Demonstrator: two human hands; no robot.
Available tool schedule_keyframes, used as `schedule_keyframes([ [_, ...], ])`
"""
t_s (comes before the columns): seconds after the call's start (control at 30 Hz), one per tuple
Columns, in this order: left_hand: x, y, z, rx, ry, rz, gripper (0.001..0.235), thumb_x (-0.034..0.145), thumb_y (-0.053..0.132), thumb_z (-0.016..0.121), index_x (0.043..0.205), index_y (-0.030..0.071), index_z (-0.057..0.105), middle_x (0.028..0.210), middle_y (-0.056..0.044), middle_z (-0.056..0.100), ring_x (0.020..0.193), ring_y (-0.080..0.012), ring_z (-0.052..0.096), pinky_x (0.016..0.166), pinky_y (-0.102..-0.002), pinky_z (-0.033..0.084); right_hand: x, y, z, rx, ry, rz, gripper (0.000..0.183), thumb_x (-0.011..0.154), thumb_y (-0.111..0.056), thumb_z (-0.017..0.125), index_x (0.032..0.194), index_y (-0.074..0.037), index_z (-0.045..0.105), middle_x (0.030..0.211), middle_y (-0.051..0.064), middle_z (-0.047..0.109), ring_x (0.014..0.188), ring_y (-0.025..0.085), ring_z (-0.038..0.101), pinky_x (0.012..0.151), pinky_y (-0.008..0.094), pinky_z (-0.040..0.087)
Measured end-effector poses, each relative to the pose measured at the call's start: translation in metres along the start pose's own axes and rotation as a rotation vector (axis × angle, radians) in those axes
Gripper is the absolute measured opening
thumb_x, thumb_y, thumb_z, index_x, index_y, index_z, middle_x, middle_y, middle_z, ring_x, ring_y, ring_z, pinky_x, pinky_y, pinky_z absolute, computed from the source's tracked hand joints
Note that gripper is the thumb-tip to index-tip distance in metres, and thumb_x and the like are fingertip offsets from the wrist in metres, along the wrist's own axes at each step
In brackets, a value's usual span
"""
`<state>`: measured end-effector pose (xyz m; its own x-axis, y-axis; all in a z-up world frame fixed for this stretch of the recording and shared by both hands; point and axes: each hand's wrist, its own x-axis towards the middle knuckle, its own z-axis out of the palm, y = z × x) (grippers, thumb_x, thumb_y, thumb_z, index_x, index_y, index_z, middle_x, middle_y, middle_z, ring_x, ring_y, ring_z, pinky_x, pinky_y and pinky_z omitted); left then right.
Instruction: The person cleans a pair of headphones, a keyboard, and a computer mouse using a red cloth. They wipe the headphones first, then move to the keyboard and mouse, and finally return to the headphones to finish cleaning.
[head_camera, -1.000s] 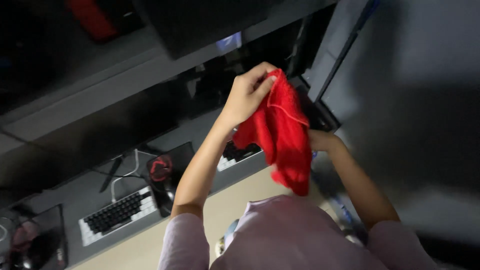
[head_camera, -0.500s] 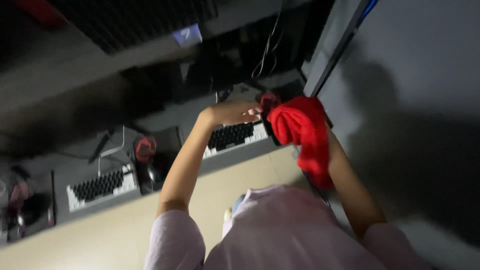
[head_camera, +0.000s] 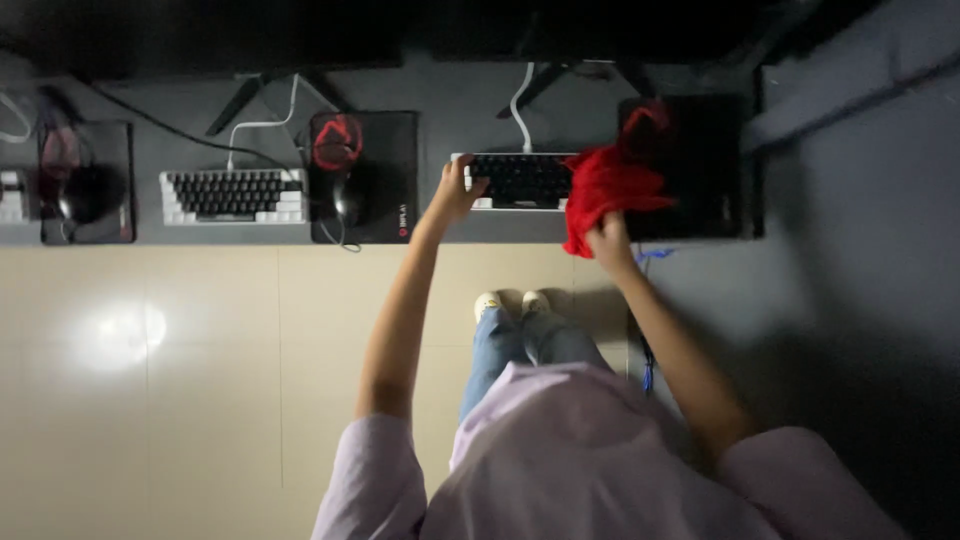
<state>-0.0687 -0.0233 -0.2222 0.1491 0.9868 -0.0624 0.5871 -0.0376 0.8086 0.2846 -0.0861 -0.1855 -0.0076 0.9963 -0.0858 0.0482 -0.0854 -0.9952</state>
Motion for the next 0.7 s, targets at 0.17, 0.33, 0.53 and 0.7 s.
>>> schedule_keyframes([
  [0.17, -0.041, -0.024, 0.002, 0.074, 0.286, 0.122, 0.107, 0.055, 0.006, 0.087, 0.147, -0.003, 0.034, 0.132, -0.032, 0.048, 0.118, -0.0513, 0.048, 0.099, -0.051, 0.041, 0.018, -0.048, 0.112, -1.045, -0.555, -0.292, 0.027, 0.106, -0.028, 0.056, 0.106, -0.003, 0.069, 0.119, 0.020, 0.067, 0.116, 0.039, 0.059, 0.107, 0.050, 0.042],
  [0.33, -0.065, -0.030, 0.010, -0.115, 0.314, 0.124, 0.096, 0.059, -0.001, 0.079, 0.148, 0.002, 0.042, 0.129, -0.022, 0.059, 0.116, -0.0416, 0.056, 0.100, -0.046, 0.048, 0.054, 0.010, 0.178, -1.134, -0.619, -0.623, 0.030, 0.100, -0.028, 0.058, 0.111, -0.005, 0.072, 0.118, 0.018, 0.070, 0.117, 0.036, 0.062, 0.114, 0.059, 0.034],
  [0.53, -0.089, -0.054, 0.024, -0.180, 0.359, 0.051, 0.067, 0.077, -0.005, 0.067, 0.143, 0.005, 0.055, 0.133, -0.020, 0.064, 0.127, -0.0385, 0.060, 0.109, -0.041, 0.049, 0.098, 0.036, 0.221, -1.269, -0.387, -0.773, 0.037, 0.092, -0.038, 0.065, 0.107, -0.006, 0.077, 0.113, 0.017, 0.074, 0.115, 0.037, 0.063, 0.111, 0.062, 0.029],
  [0.7, -0.081, -0.042, 0.016, -0.102, 0.365, 0.082, 0.069, 0.072, -0.007, 0.064, 0.139, 0.002, 0.055, 0.139, -0.023, 0.059, 0.132, -0.0426, 0.054, 0.113, -0.044, 0.044, 0.103, -0.005, 0.249, -1.242, -0.090, -0.516, 0.036, 0.083, -0.036, 0.070, 0.104, -0.008, 0.079, 0.113, 0.017, 0.074, 0.117, 0.036, 0.062, 0.113, 0.065, 0.028],
])
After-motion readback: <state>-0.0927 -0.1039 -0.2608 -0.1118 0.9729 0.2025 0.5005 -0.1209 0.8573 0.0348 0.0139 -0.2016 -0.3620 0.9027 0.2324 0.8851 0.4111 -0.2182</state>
